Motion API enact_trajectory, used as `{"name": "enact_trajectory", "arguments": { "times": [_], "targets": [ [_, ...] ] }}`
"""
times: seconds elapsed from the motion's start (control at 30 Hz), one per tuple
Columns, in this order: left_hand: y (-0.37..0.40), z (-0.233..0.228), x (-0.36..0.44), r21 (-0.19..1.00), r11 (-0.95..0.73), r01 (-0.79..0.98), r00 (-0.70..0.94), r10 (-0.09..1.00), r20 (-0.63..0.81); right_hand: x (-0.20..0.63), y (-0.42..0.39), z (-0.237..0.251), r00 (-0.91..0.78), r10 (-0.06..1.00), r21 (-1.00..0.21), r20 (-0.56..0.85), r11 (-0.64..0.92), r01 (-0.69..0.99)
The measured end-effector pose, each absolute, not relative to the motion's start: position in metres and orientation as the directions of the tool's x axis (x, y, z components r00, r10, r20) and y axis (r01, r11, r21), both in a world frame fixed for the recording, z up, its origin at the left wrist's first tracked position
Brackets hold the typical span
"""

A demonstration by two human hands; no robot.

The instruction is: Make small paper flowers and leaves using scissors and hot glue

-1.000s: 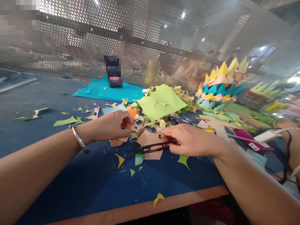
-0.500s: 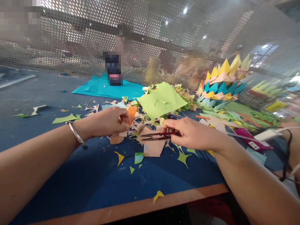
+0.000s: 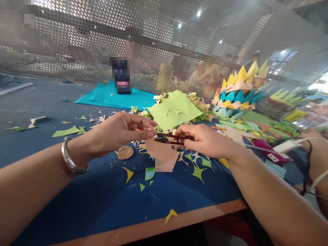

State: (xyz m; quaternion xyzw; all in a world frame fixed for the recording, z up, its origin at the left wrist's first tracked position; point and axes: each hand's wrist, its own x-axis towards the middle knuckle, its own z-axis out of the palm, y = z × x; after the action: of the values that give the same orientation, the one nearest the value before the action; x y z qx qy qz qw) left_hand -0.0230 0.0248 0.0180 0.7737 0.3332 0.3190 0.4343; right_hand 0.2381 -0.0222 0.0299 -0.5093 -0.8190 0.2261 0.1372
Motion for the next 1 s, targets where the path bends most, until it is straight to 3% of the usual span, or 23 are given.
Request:
{"name": "enact_trajectory", "arguments": {
  "times": [0.27, 0.53, 1.0],
  "targets": [
    [0.022, 0.007, -0.012, 0.843, -0.458, 0.283, 0.534, 0.805, 0.258, 0.234, -0.022, 0.025, -0.449, 0.893, -0.607, -0.023, 0.345, 0.716],
    [0.019, 0.009, -0.011, 0.763, -0.497, 0.415, 0.556, 0.802, 0.22, 0.233, -0.019, 0.021, -0.495, 0.867, -0.694, -0.062, 0.319, 0.645],
    [0.013, 0.017, -0.012, 0.692, -0.556, 0.46, 0.509, 0.804, 0.307, 0.233, -0.017, 0.016, -0.532, 0.831, -0.856, -0.161, 0.151, 0.495]
  ]
}}
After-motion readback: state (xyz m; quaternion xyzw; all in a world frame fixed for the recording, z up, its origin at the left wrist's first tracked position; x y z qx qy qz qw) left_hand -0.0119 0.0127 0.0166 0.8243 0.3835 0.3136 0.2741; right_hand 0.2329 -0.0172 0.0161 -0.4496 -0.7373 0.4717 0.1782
